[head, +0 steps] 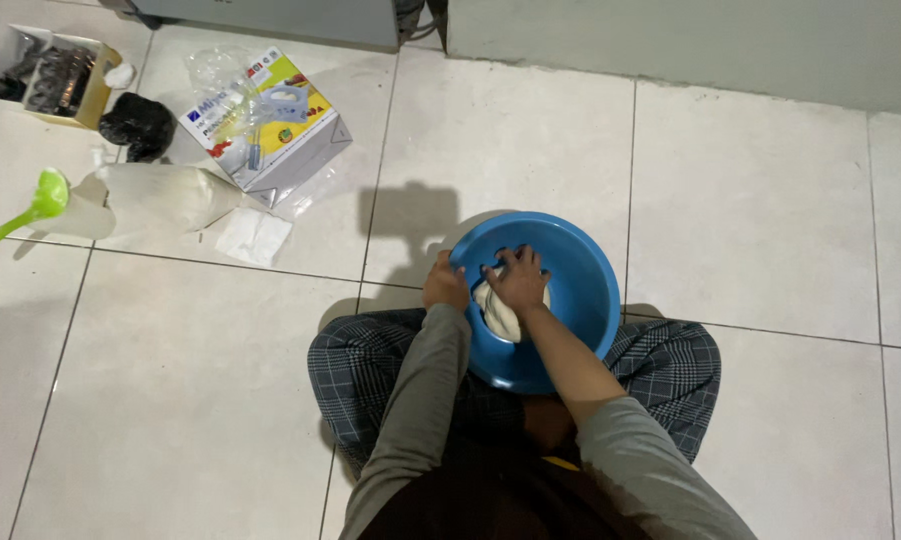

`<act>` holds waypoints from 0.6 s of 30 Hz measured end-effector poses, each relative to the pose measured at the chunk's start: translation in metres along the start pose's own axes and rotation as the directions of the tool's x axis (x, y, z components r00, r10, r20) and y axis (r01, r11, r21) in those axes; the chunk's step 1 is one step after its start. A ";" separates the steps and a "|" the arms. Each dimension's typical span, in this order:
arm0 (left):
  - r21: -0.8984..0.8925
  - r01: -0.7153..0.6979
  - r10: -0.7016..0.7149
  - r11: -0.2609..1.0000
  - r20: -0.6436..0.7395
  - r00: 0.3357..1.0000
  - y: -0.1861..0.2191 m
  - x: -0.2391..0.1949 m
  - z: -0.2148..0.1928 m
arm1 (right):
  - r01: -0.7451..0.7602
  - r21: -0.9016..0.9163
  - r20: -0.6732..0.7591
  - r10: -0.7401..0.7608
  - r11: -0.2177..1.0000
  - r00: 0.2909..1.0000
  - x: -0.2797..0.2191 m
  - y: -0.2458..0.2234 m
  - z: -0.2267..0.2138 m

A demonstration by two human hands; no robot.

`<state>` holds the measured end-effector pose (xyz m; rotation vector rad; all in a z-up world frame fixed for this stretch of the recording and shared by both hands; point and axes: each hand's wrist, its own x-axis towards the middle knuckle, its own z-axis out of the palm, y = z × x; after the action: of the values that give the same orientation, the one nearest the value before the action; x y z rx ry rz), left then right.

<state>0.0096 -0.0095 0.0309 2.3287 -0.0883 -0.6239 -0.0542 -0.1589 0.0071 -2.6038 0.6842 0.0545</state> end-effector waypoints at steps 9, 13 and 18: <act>0.002 0.027 -0.027 1.000 -0.067 0.997 -0.022 -0.004 0.008 | 0.122 -0.160 0.336 -0.062 0.980 0.940 -0.058 0.001 -0.025; -0.016 0.061 -0.061 0.998 -0.059 0.996 -0.019 -0.005 0.005 | 0.188 -0.148 0.270 -0.143 0.971 0.952 -0.099 -0.001 -0.055; -0.020 0.045 -0.047 0.999 -0.082 0.995 -0.023 -0.007 0.005 | 0.327 0.097 0.007 -0.330 0.940 0.944 -0.137 0.015 -0.049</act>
<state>-0.0016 0.0061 0.0148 2.3412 0.0095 -0.5479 -0.1851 -0.1285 0.0658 -2.5844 0.2294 -0.0502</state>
